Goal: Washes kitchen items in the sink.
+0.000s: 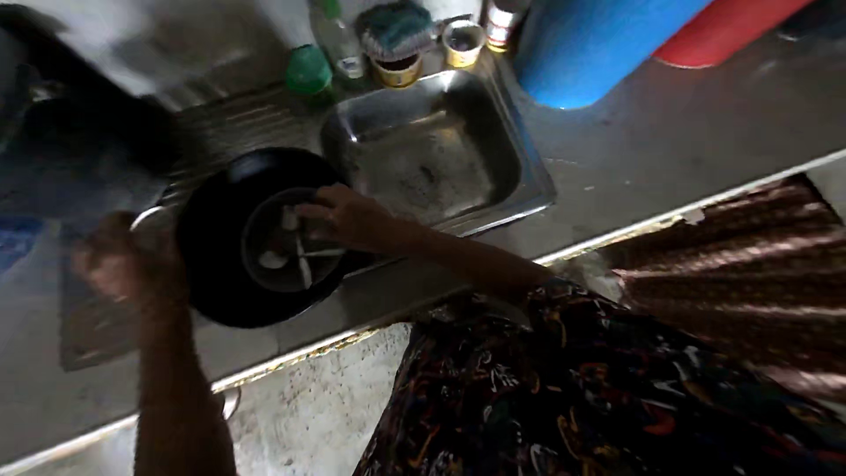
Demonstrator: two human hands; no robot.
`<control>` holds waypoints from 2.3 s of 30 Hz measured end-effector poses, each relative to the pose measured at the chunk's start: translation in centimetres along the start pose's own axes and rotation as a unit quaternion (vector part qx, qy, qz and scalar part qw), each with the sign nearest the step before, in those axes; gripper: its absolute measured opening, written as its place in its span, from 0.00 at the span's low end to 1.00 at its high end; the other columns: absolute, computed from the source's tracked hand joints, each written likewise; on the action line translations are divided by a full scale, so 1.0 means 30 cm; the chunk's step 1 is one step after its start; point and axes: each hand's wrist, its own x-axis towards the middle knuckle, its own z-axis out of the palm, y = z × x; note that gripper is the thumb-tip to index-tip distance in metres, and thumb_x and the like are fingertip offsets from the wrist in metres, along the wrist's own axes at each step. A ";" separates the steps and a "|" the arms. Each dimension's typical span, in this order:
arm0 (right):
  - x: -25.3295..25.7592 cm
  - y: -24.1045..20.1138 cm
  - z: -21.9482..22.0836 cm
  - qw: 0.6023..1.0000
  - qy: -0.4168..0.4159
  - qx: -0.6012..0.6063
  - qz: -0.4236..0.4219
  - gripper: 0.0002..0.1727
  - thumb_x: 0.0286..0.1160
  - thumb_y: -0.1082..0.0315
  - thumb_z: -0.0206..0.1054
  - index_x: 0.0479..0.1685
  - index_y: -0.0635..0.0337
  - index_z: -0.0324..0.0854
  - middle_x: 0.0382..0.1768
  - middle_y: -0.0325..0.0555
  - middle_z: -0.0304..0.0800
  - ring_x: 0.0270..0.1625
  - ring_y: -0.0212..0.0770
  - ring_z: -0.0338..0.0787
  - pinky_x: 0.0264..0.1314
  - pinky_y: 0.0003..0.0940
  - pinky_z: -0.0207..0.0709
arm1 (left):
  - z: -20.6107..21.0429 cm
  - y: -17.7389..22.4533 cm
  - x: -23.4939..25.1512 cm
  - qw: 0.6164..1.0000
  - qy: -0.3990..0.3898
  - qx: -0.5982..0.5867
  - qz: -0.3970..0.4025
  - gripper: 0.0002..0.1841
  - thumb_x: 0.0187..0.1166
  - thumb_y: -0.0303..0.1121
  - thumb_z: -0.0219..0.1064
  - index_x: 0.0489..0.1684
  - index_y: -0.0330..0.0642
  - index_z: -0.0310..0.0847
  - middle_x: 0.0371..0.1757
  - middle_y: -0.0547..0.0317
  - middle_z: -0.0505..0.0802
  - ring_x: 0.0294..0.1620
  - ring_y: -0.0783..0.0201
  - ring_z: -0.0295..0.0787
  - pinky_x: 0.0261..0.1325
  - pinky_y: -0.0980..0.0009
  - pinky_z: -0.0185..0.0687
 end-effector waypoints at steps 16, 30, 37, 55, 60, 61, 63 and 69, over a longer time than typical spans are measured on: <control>-1.169 0.559 -0.700 0.715 0.097 -0.303 0.623 0.56 0.81 0.28 0.48 0.95 0.65 0.43 0.93 0.73 0.38 0.94 0.75 0.38 0.92 0.72 0.34 | 0.066 -0.144 0.155 0.959 -0.176 -0.158 -0.159 0.34 0.91 0.55 0.49 0.86 0.39 0.64 0.79 0.27 0.75 0.77 0.34 0.72 0.75 0.32 0.64; -0.349 0.958 -0.251 0.880 -0.223 -0.122 0.401 0.44 0.88 0.43 0.57 0.93 0.64 0.52 0.91 0.74 0.46 0.93 0.75 0.47 0.90 0.71 0.46 | 0.153 -0.208 0.194 0.933 -0.152 -0.215 -0.247 0.30 0.92 0.48 0.52 0.86 0.38 0.63 0.80 0.33 0.75 0.80 0.41 0.71 0.79 0.38 0.65; 0.018 0.911 0.238 0.962 -0.095 -0.108 0.230 0.41 0.74 0.50 0.72 0.90 0.45 0.66 0.94 0.64 0.47 0.94 0.71 0.44 0.91 0.71 0.42 | 0.151 -0.221 0.167 0.942 -0.145 -0.192 -0.233 0.29 0.94 0.48 0.48 0.80 0.31 0.68 0.76 0.29 0.78 0.75 0.37 0.75 0.76 0.35 0.66; -0.181 0.877 -0.035 0.867 -0.410 -0.228 0.171 0.16 0.79 0.66 0.69 0.63 0.59 0.88 0.73 0.60 0.81 0.80 0.67 0.72 0.82 0.64 0.63 | 0.155 -0.250 0.205 0.948 -0.170 -0.163 -0.216 0.30 0.94 0.50 0.46 0.74 0.28 0.73 0.70 0.23 0.80 0.73 0.32 0.77 0.74 0.30 0.66; -0.125 0.762 -0.018 0.862 -0.400 -0.185 0.249 0.22 0.84 0.62 0.65 0.69 0.69 0.81 0.74 0.67 0.79 0.80 0.68 0.74 0.84 0.65 0.60 | 0.151 -0.236 0.207 0.950 -0.176 -0.139 -0.218 0.32 0.95 0.51 0.45 0.75 0.28 0.72 0.71 0.23 0.80 0.75 0.29 0.75 0.75 0.27 0.63; -0.129 0.776 -0.008 0.866 -0.394 -0.181 0.251 0.23 0.82 0.60 0.67 0.69 0.66 0.82 0.75 0.66 0.79 0.81 0.68 0.73 0.85 0.66 0.59 | 0.151 -0.244 0.201 0.950 -0.178 -0.136 -0.215 0.32 0.95 0.52 0.44 0.76 0.28 0.72 0.72 0.22 0.79 0.76 0.28 0.74 0.75 0.26 0.62; -0.124 0.784 -0.004 0.866 -0.393 -0.174 0.256 0.24 0.80 0.61 0.69 0.70 0.66 0.82 0.76 0.65 0.78 0.82 0.68 0.71 0.86 0.66 0.57 | 0.166 -0.280 0.192 0.955 -0.168 -0.141 -0.201 0.33 0.94 0.54 0.44 0.76 0.29 0.72 0.71 0.22 0.80 0.73 0.26 0.76 0.72 0.25 0.64; -0.106 0.809 0.025 0.849 -0.400 -0.174 0.298 0.21 0.81 0.60 0.67 0.65 0.65 0.85 0.71 0.64 0.83 0.77 0.68 0.77 0.78 0.72 0.65 | 0.159 -0.270 0.189 0.950 -0.168 -0.141 -0.222 0.35 0.93 0.56 0.45 0.70 0.26 0.75 0.67 0.20 0.82 0.69 0.25 0.78 0.69 0.25 0.66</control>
